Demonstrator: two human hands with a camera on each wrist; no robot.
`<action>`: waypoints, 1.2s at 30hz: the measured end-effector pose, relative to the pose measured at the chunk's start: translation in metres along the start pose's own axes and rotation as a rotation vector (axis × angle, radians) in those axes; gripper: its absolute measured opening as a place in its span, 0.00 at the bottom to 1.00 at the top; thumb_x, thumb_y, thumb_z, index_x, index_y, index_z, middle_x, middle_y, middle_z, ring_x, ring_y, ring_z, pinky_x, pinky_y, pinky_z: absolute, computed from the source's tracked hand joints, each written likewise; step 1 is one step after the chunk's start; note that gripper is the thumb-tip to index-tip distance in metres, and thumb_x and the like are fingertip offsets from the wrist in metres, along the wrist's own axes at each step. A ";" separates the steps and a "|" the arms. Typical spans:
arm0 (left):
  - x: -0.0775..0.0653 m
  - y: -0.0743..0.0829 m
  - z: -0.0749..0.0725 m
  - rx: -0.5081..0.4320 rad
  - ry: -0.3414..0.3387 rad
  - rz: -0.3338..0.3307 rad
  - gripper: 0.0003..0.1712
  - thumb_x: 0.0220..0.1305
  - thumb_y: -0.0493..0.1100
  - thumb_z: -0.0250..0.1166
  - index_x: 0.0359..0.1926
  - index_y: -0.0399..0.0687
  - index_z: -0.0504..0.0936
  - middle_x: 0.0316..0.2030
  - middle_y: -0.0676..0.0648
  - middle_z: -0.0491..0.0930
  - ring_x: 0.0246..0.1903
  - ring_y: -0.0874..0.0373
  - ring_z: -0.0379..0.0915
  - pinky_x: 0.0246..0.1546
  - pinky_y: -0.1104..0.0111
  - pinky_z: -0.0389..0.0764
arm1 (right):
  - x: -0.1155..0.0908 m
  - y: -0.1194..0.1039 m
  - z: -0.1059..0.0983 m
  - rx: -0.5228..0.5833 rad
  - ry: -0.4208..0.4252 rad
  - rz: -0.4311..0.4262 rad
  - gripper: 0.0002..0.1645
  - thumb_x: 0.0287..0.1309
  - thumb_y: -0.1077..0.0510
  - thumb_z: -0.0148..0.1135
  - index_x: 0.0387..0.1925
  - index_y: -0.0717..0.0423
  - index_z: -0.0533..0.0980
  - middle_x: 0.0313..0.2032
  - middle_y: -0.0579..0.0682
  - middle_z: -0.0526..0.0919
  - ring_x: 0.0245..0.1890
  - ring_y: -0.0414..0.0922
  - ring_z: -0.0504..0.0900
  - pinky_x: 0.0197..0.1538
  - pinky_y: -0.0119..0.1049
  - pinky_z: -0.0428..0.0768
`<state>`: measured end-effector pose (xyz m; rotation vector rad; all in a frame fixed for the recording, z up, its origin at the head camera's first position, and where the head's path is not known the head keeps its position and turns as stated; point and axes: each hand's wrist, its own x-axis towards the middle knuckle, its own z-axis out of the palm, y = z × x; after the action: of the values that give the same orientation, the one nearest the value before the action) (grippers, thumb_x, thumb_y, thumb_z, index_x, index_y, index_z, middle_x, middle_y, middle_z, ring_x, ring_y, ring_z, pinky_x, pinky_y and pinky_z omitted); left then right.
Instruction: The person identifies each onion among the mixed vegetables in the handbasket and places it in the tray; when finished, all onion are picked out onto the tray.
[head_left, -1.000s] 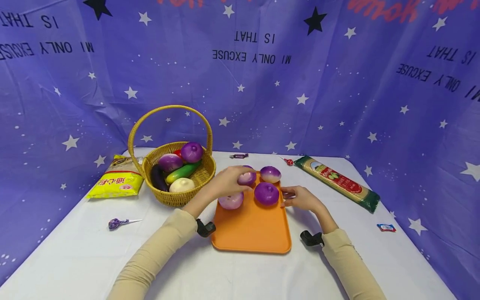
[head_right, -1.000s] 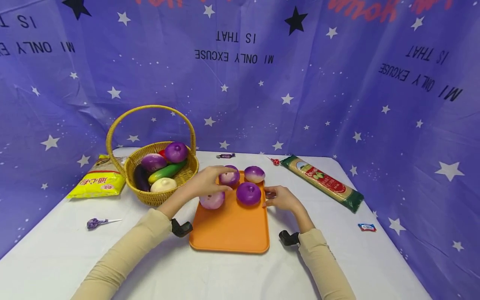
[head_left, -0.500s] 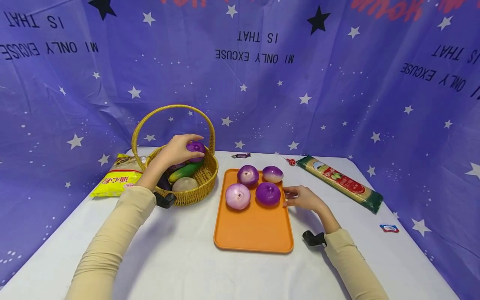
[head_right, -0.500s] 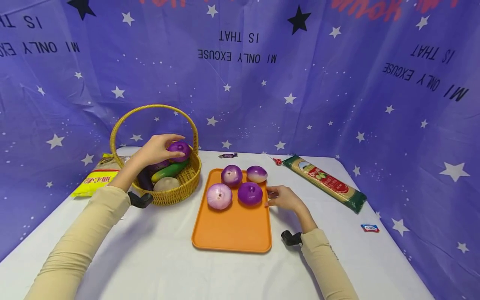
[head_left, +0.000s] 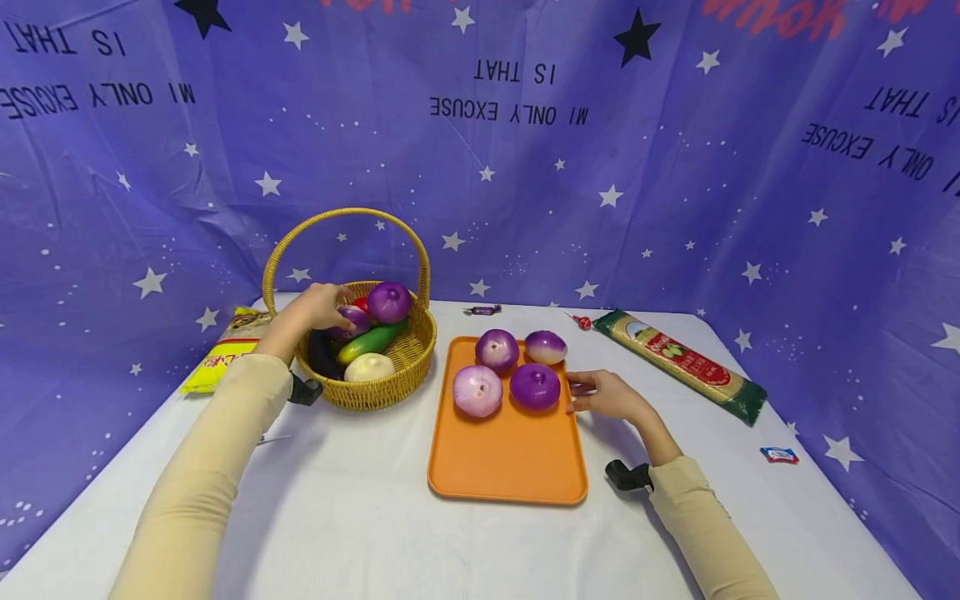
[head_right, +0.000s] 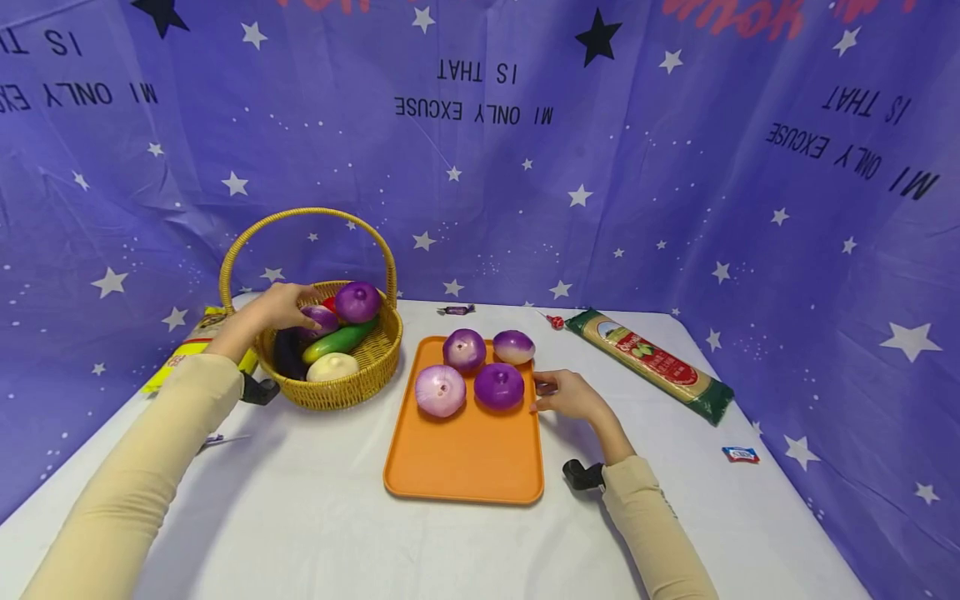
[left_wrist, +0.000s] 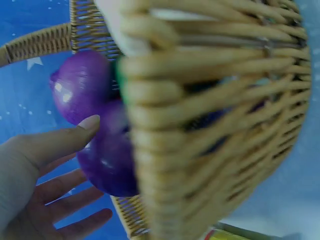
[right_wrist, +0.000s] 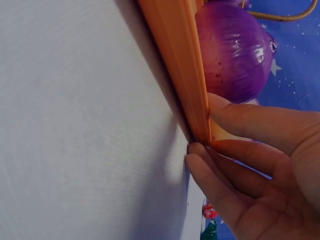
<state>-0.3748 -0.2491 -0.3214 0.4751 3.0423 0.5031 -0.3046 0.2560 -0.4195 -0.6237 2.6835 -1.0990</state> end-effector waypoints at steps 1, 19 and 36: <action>0.000 -0.002 0.002 0.005 -0.004 -0.003 0.36 0.53 0.42 0.73 0.59 0.27 0.72 0.53 0.27 0.74 0.55 0.31 0.67 0.57 0.43 0.67 | 0.000 0.000 0.000 0.001 0.000 0.000 0.38 0.53 0.60 0.71 0.62 0.73 0.67 0.56 0.66 0.76 0.51 0.56 0.80 0.55 0.49 0.76; -0.033 0.014 0.000 -0.111 0.227 0.134 0.25 0.55 0.40 0.73 0.53 0.34 0.77 0.43 0.33 0.81 0.44 0.38 0.76 0.48 0.47 0.74 | -0.001 -0.002 -0.001 0.000 0.009 0.015 0.38 0.53 0.60 0.71 0.62 0.71 0.68 0.55 0.64 0.78 0.52 0.56 0.80 0.56 0.50 0.75; -0.069 0.105 0.057 -0.379 0.210 0.382 0.27 0.53 0.50 0.74 0.54 0.50 0.81 0.47 0.50 0.82 0.43 0.54 0.80 0.46 0.58 0.81 | -0.001 -0.002 0.000 0.006 0.002 -0.003 0.38 0.53 0.60 0.70 0.62 0.72 0.68 0.56 0.66 0.76 0.52 0.56 0.80 0.56 0.50 0.75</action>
<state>-0.2741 -0.1575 -0.3434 1.0384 2.9305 1.1844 -0.3029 0.2559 -0.4182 -0.6254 2.6811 -1.1085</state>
